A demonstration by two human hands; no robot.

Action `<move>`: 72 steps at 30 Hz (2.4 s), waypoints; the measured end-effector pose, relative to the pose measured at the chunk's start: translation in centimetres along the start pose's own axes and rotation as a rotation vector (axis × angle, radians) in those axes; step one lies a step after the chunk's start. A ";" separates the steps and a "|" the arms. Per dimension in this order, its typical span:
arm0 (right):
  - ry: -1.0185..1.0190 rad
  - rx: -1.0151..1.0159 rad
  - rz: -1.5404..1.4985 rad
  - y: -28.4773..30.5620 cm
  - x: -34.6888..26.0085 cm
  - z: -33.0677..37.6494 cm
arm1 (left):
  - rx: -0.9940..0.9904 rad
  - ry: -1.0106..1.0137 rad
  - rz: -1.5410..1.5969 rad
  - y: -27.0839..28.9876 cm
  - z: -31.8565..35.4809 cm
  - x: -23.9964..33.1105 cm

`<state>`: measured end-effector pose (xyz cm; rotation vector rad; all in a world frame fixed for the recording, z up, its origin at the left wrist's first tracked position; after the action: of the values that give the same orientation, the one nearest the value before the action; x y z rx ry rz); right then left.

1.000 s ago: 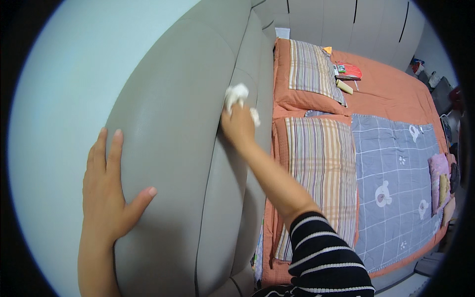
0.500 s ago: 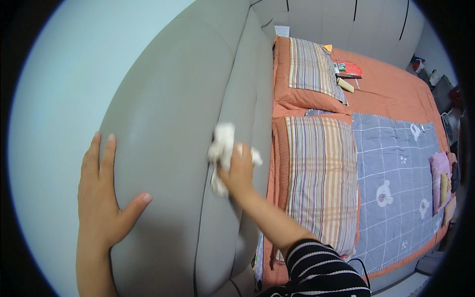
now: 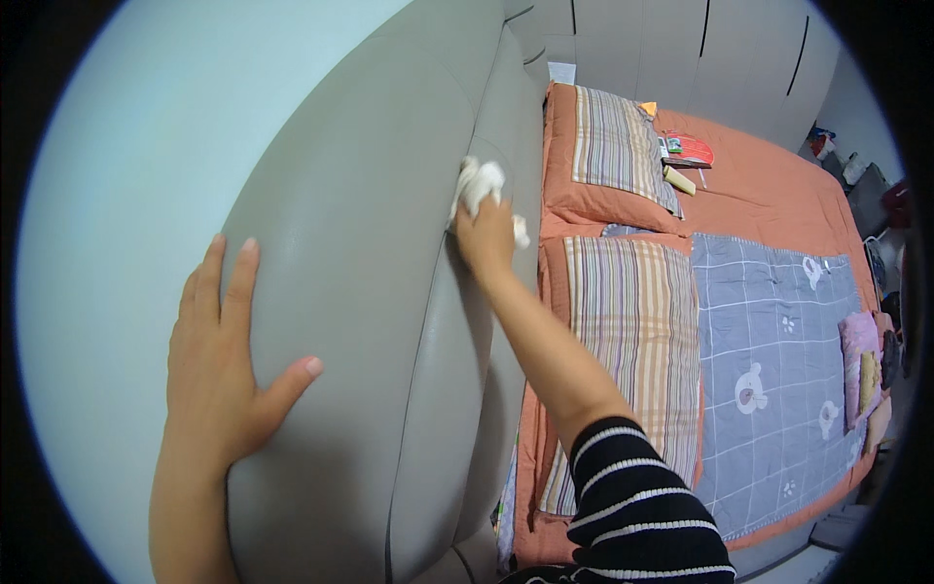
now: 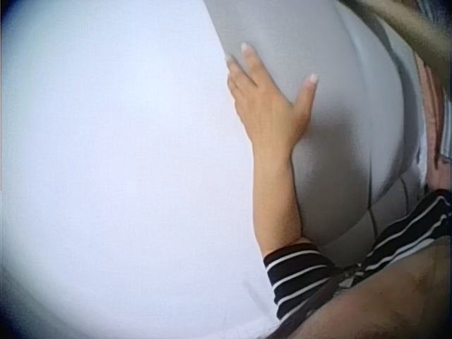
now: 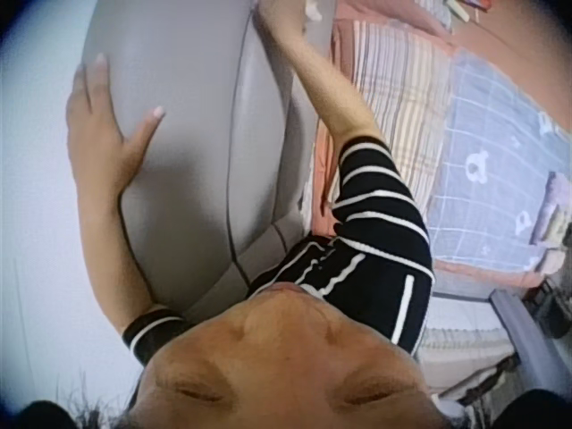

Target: The person wipes the surface of a gray upholstered headboard using a white cloth. They systematically clean the top edge and the vertical panels, moving from one side to the other while holding the cloth in their right hand.

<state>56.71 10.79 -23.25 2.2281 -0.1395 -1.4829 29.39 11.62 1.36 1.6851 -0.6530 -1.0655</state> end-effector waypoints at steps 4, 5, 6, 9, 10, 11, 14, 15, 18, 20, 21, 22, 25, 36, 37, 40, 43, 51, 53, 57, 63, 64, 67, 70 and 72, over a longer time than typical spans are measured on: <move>0.344 -0.184 -0.131 3.7 -2.4 13.8 | -0.030 0.037 0.009 -0.1 -0.1 -0.1; 0.403 -0.316 -0.215 4.8 -3.5 17.1 | -0.048 0.054 0.008 -0.3 0.0 -0.3; 0.434 -0.366 -0.329 6.2 -3.8 20.1 | -0.059 0.061 0.008 -0.3 -0.1 -0.3; 0.681 -0.350 -0.584 7.3 -2.0 25.6 | -0.019 -0.004 0.011 -0.1 -0.2 0.1; 0.841 -0.257 -0.526 6.6 -0.9 25.7 | -0.022 -0.004 0.005 -0.1 -0.2 0.2; 0.873 -0.224 -0.484 4.8 0.8 24.6 | -0.025 0.002 -0.004 -0.1 -0.1 0.2; 0.702 -0.106 -0.326 1.5 2.8 14.5 | -0.033 0.008 -0.018 -0.3 -0.3 -0.1; 0.588 0.012 -0.282 0.6 3.3 10.2 | -0.044 0.013 -0.022 -0.5 -0.3 -0.2; 0.234 -0.004 -0.455 -1.9 5.8 -2.9 | -0.043 -0.002 -0.018 -0.4 -0.5 0.0; 0.076 0.211 -0.188 -2.6 7.8 -8.6 | -0.046 -0.013 0.001 -0.5 -0.6 -0.2; -0.024 0.267 -0.125 -2.4 8.1 -10.3 | -0.044 -0.016 0.009 -0.5 -0.5 -0.4; -0.123 0.324 -0.060 -1.9 8.4 -11.6 | -0.046 -0.016 -0.005 -0.5 -0.4 -0.6; -0.012 0.039 -0.194 -3.7 9.9 -14.6 | -0.039 -0.035 -0.034 -0.6 -0.4 -0.6; 0.663 -0.293 -0.434 3.1 3.8 11.0 | -0.064 0.012 0.000 -0.6 -0.6 -0.3; 0.776 -0.547 -0.461 4.1 3.4 12.9 | -0.054 0.001 -0.005 -0.6 -0.6 -0.2; 0.464 -0.636 -0.755 7.2 4.2 11.3 | -0.041 0.000 -0.031 -0.4 -0.4 -0.3; 0.134 -0.317 -0.881 5.9 6.3 3.6 | -0.070 0.030 -0.024 -0.9 -0.3 -0.6; 0.005 -0.039 0.083 -5.4 9.4 -13.4 | -0.032 -0.038 0.008 -0.6 -0.6 -0.3; -0.120 -0.174 -0.116 -3.8 6.2 -11.4 | -0.047 -0.009 0.002 -0.7 -0.1 -0.6; -0.129 -0.069 -0.015 -3.3 7.4 -9.3 | -0.067 0.018 -0.046 -0.7 -0.4 -0.5; 0.226 -0.019 -0.122 0.0 4.3 4.3 | -0.021 -0.013 -0.062 -0.4 -0.3 -0.2; 0.215 -0.086 -0.191 0.5 3.5 7.1 | -0.023 -0.003 -0.048 -0.5 -0.2 -0.3; 0.281 -0.175 -0.222 2.8 1.7 15.4 | -0.025 0.013 -0.012 -0.5 -0.4 0.0; 0.270 -0.436 -0.330 3.8 1.6 22.5 | -0.046 0.036 0.005 -0.5 -0.5 0.1; 0.427 -0.543 -0.480 4.5 2.2 25.7 | -0.062 0.053 0.001 -0.3 -0.3 -0.1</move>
<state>35.36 -2.09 -31.29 2.1207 0.8775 -1.0336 29.62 11.92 1.11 1.6535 -0.5806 -1.0271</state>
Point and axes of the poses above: each hand's wrist, its own z-axis away from the middle knuckle, its own y-axis out of the back of the hand, x = y × z, the point moved 5 cm from there along -z, towards the middle knuckle, and after that the axes turned 8 degrees about -x, right-handed, at the moved point
